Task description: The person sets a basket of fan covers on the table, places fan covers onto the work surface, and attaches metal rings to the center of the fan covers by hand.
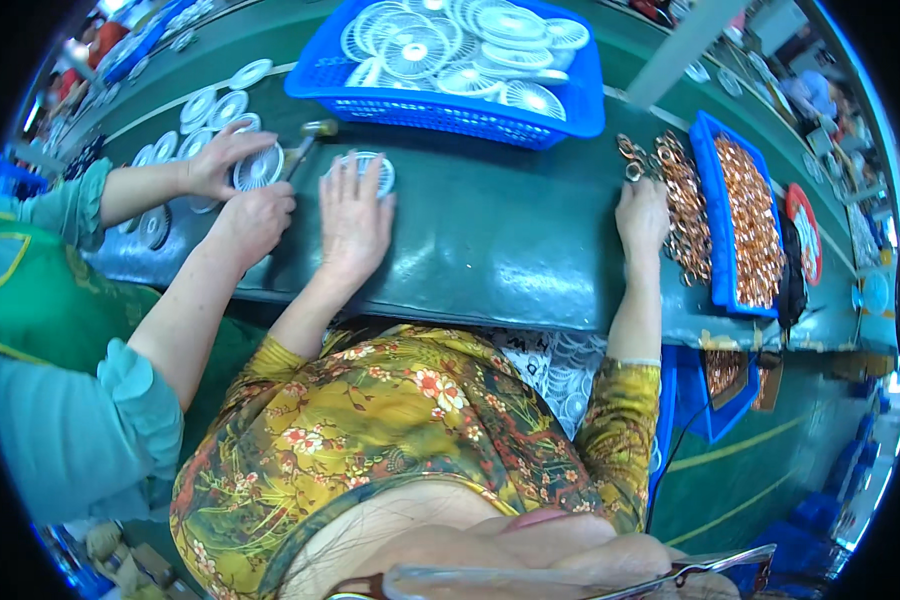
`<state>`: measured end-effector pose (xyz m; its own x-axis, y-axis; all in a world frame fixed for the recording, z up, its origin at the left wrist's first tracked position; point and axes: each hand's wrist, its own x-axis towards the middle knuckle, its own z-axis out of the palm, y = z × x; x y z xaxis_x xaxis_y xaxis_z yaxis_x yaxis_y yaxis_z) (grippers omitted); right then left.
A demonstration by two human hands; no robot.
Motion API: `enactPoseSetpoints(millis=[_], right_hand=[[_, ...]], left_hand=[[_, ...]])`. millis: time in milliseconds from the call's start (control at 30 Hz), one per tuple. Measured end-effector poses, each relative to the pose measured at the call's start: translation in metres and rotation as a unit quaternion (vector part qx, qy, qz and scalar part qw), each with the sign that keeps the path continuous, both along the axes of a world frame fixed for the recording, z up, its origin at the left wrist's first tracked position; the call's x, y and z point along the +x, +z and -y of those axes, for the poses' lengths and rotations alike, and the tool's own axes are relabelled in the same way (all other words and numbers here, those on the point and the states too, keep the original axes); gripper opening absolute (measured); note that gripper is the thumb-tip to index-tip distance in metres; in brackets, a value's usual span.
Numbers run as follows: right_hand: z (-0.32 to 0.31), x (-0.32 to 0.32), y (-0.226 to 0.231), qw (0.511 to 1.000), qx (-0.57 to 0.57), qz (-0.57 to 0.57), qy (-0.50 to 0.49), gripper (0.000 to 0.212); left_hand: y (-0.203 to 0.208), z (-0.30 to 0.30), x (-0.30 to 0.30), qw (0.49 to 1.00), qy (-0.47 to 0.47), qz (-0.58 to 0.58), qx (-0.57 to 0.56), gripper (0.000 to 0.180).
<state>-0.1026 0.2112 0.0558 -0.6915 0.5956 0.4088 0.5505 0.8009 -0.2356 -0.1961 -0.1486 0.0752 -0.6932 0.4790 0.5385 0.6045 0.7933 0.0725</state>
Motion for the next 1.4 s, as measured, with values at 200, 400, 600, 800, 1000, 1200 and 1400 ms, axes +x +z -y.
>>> enactPoseSetpoints(millis=[200,400,600,800,1000,1200,1400], right_hand=[[0.014,0.012,0.009,0.997,-0.063,0.028,0.025,0.029],[0.017,0.007,0.009,0.999,0.039,0.016,-0.029,0.033],[0.026,0.027,0.004,0.999,-0.022,0.036,0.012,0.027],[0.05,0.047,0.005,0.902,-0.301,-0.286,0.12,0.026],[0.096,0.062,0.024,0.83,-0.288,-0.419,0.227,0.011],[0.136,0.058,0.044,0.839,-0.171,-0.424,0.294,0.018],[0.157,0.047,0.061,0.861,-0.063,-0.372,0.34,0.023]], left_hand=[[0.061,-0.05,-0.023,0.939,-0.237,-0.115,0.222,0.024],[0.09,-0.092,-0.12,0.999,0.019,-0.031,-0.019,0.069],[0.088,-0.107,-0.169,0.974,0.063,0.171,-0.138,0.048],[0.093,-0.089,-0.126,0.993,0.004,-0.036,0.11,0.032],[0.075,-0.075,0.008,0.885,-0.279,0.091,0.362,0.018],[0.045,-0.075,0.05,0.697,-0.302,0.468,0.451,0.031],[0.047,-0.069,0.056,0.684,-0.285,0.533,0.41,0.032]])
